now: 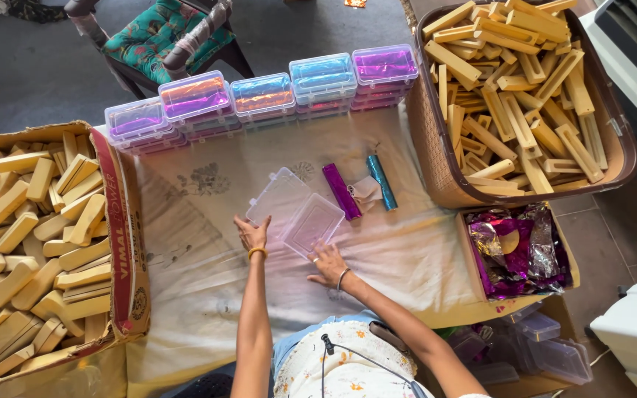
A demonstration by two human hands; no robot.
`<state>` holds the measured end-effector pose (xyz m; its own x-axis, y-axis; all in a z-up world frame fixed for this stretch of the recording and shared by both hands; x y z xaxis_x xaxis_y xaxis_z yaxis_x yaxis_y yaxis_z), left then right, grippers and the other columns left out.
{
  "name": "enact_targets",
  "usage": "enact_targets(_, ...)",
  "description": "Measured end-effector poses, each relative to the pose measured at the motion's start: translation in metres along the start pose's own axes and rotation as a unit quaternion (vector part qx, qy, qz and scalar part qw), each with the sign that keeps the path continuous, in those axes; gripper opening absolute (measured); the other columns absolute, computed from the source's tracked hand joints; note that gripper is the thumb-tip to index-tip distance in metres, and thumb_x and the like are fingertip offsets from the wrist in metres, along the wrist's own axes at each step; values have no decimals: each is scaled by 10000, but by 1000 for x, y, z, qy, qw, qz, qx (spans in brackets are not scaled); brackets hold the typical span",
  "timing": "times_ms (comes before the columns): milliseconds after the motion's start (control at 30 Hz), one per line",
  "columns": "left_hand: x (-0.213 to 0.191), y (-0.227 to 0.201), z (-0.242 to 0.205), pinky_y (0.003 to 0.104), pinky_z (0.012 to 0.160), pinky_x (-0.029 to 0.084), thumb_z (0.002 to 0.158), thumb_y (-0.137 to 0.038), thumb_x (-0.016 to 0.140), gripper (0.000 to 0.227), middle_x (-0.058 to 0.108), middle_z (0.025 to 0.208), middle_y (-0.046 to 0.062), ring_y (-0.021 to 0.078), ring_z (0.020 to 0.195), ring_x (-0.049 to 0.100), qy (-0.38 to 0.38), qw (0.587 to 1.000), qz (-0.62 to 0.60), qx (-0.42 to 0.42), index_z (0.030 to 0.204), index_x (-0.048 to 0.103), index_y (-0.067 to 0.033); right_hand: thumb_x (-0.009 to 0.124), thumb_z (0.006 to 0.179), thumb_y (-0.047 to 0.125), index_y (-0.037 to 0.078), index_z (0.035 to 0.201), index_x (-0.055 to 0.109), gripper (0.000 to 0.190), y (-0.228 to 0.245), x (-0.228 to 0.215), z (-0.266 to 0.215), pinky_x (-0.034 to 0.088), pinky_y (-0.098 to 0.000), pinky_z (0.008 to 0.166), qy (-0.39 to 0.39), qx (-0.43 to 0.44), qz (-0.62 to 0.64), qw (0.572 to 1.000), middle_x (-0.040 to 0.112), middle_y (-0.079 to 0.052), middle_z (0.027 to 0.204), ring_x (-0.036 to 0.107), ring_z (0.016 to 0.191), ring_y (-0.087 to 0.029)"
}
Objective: Wrapping small wooden blocks in foil and decorative plastic wrap and cleaning them with a cloth.
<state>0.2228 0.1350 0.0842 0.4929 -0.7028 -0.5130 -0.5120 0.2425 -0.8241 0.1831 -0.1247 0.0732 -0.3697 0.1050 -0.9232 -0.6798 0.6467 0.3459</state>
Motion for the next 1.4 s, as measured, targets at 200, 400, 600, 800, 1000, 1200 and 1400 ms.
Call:
enact_targets(200, 20, -5, -27, 496, 998, 481, 811, -285, 829, 947, 471, 1454, 130, 305, 1325, 499, -142, 934, 275, 178, 1598, 320, -152, 759, 846, 486, 24, 1534, 396, 904, 11, 16, 0, 190, -644, 1203, 52, -34, 15, 998, 315, -169, 1631, 225, 1543, -345)
enact_targets(400, 57, 27, -76, 506, 1249, 263, 896, -278, 729, 750, 392, 1583, 53, 258, 1501, 339, -71, 893, 369, 247, 1563, 400, -183, 788, 836, 440, 73, 1530, 398, 876, 20, 1, 1, 150, -678, 1188, 69, 1, 9, 998, 255, -207, 1641, 183, 1538, -396)
enact_targets(600, 43, 23, -105, 703, 1188, 8, 867, -496, 675, 869, 204, 1674, 165, 383, 1556, 95, -86, 922, 274, 259, 1566, 329, -113, 852, 767, 356, 101, 1541, 379, 942, -19, -12, 0, 161, -668, 1190, -53, 138, -61, 987, 84, -268, 1671, 98, 1540, -457)
enact_targets(800, 44, 30, -100, 719, 1223, 13, 905, -531, 621, 760, 287, 1630, 54, 358, 1577, 152, -107, 901, 355, 227, 1565, 415, -216, 873, 737, 360, 67, 1623, 195, 1153, -17, -15, -13, 171, -635, 1206, -51, 170, -29, 984, 2, -246, 1687, 52, 1554, -463)
enact_targets(1000, 36, 26, -75, 772, 1175, 9, 836, -586, 705, 866, 367, 1613, 30, 315, 1548, 214, 56, 906, 401, 122, 1579, 398, -264, 824, 796, 464, 60, 1523, 351, 957, -13, -34, -12, 263, -601, 1157, -103, 181, 34, 977, 173, -256, 1626, 231, 1480, -440)
enact_targets(1200, 34, 23, -108, 797, 1115, 71, 792, -620, 725, 1025, 146, 1686, 94, 398, 1540, 121, 2, 941, 286, 181, 1622, 263, -235, 723, 917, 284, 93, 1178, 702, 323, -71, -88, 3, 524, -451, 1001, -373, 184, 136, 899, 545, -205, 1465, 589, 1258, -429)
enact_targets(1400, 33, 35, -136, 721, 1162, 172, 873, -505, 726, 863, 79, 1711, 99, 372, 1553, 142, 36, 961, 184, 206, 1592, 314, -265, 709, 789, 73, 152, 1090, 753, 314, -156, -85, 21, 515, -446, 997, -221, 306, 116, 918, 406, -200, 1611, 609, 1193, -400)
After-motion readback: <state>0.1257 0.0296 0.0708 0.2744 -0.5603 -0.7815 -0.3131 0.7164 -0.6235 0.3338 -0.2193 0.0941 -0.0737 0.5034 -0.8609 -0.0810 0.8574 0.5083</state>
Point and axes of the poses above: each hand's wrist, its own z-axis towards the middle knuckle, its own x-axis out of the palm, y = z × x, the point moved 3 cm from there along z, towards the middle knuckle
